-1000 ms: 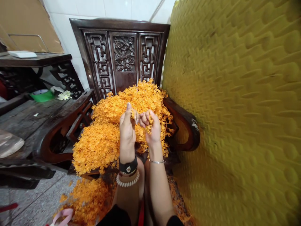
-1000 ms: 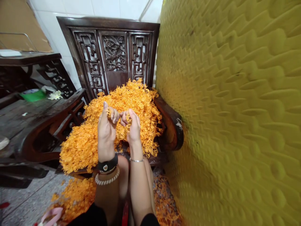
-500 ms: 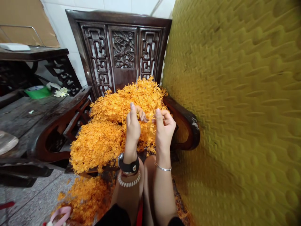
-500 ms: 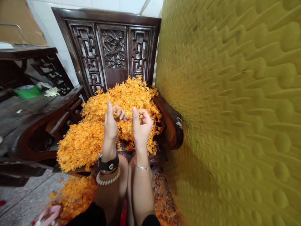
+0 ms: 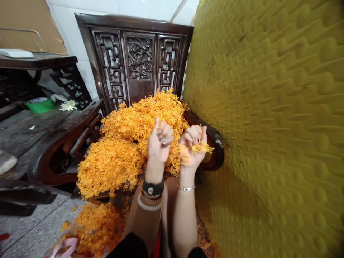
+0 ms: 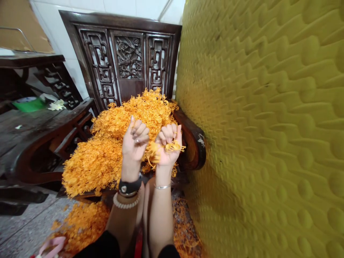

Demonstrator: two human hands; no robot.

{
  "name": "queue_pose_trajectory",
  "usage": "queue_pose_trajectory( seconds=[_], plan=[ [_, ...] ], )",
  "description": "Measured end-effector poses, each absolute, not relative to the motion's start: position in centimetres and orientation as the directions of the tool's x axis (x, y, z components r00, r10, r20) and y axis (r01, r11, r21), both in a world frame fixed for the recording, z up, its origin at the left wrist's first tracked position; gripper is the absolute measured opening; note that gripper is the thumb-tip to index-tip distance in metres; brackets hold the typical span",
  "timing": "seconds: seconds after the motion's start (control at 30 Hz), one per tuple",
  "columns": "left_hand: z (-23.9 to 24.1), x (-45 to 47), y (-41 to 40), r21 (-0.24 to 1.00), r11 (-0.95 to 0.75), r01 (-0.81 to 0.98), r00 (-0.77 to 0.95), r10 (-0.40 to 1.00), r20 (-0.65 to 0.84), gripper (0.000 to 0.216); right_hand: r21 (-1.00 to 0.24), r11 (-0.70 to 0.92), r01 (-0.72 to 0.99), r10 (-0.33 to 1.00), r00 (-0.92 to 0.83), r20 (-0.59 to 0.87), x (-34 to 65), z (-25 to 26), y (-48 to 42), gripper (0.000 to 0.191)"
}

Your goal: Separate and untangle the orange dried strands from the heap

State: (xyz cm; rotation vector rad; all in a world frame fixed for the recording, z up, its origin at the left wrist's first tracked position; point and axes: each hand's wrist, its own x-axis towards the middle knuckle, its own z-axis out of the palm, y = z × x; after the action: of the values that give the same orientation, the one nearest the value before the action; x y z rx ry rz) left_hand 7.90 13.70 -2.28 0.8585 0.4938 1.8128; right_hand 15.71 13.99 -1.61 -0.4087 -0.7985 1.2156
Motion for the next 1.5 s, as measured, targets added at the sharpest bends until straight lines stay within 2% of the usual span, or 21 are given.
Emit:
queue_pose_trajectory(
  seconds=[0.1,0.17,0.23,0.3,0.4,0.5,0.57,0.63,0.7,0.77,0.9,0.97,1.17,1.27,1.33,1.43,1.5],
  plan=[
    [-2.5,7.0,14.1,0.656,-0.381,-0.652,-0.29,0.924,0.249,0.042,-0.656,0.279,-0.701,0.944,0.075,0.321,15.2,-2.0,14.9,0.044],
    [-2.7,6.7,14.2,0.695,-0.327,-0.641,-0.222,0.945,0.239,0.027,-0.703,0.231,-0.672,0.956,0.025,0.291,14.4,-2.5,15.3,0.04],
    [-2.8,6.8,14.1,0.742,-0.27,-0.613,-0.102,0.959,0.265,0.016,-0.761,0.256,-0.596,0.963,0.088,0.255,13.5,-3.2,15.6,0.035],
    [-3.0,7.0,14.1,0.778,-0.266,-0.57,-0.051,0.956,0.29,0.016,-0.796,0.304,-0.523,0.952,0.183,0.244,13.0,-3.6,15.8,0.031],
    [-3.2,7.1,14.1,0.831,-0.364,-0.42,-0.06,0.925,0.375,0.026,-0.794,0.374,-0.48,0.925,0.259,0.279,13.4,-3.8,15.9,0.026],
    [-3.5,6.9,14.2,0.867,-0.47,-0.167,0.121,0.863,0.491,0.036,-0.741,0.435,-0.511,0.895,0.339,0.291,14.4,-3.6,15.9,0.025],
    [-3.7,6.9,14.4,0.862,-0.507,0.0,0.239,0.837,0.493,0.035,-0.704,0.445,-0.554,0.888,0.374,0.267,15.0,-3.4,16.0,0.025],
    [-3.9,7.3,14.6,0.855,-0.512,0.078,0.251,0.84,0.481,0.033,-0.678,0.462,-0.572,0.876,0.414,0.247,15.4,-3.3,16.0,0.022],
    [-4.1,8.0,14.7,0.865,-0.5,0.044,0.185,0.855,0.485,0.037,-0.679,0.482,-0.554,0.862,0.437,0.256,15.9,-3.3,15.9,0.019],
    [-4.1,8.5,14.8,0.872,-0.489,-0.025,0.106,0.866,0.489,0.043,-0.716,0.464,-0.522,0.877,0.385,0.288,16.5,-3.3,15.8,0.019],
    [-4.0,8.9,14.7,0.846,-0.532,-0.03,-0.03,0.847,0.531,0.04,-0.861,0.315,-0.399,0.947,0.081,0.309,18.0,-3.2,15.0,0.03],
    [-3.9,8.7,14.7,0.823,-0.568,-0.002,-0.072,0.821,0.566,0.036,-0.904,0.265,-0.335,0.953,-0.053,0.298,18.6,-3.2,14.6,0.029],
    [-4.0,7.8,14.9,0.832,-0.554,-0.013,-0.06,0.831,0.552,0.031,-0.965,0.21,-0.159,0.937,-0.247,0.245,18.9,-3.3,14.6,0.03],
    [-4.1,8.1,15.1,0.853,-0.513,-0.095,-0.083,0.858,0.506,0.034,-0.951,0.217,-0.221,0.927,-0.258,0.271,18.4,-3.3,14.6,0.035],
    [-4.2,8.8,15.2,0.854,-0.456,-0.252,-0.138,0.89,0.435,0.034,-0.924,0.196,-0.329,0.938,-0.212,0.274,17.8,-3.3,14.6,0.037],
    [-4.2,10.0,15.5,0.771,-0.379,-0.512,-0.243,0.925,0.294,0.031,-0.883,0.146,-0.446,0.958,-0.157,0.238,17.0,-3.3,14.8,0.04],
    [-4.3,10.7,15.6,0.71,-0.348,-0.612,-0.287,0.934,0.211,0.032,-0.862,0.122,-0.492,0.964,-0.148,0.22,16.5,-3.5,15.1,0.039]
  ],
)
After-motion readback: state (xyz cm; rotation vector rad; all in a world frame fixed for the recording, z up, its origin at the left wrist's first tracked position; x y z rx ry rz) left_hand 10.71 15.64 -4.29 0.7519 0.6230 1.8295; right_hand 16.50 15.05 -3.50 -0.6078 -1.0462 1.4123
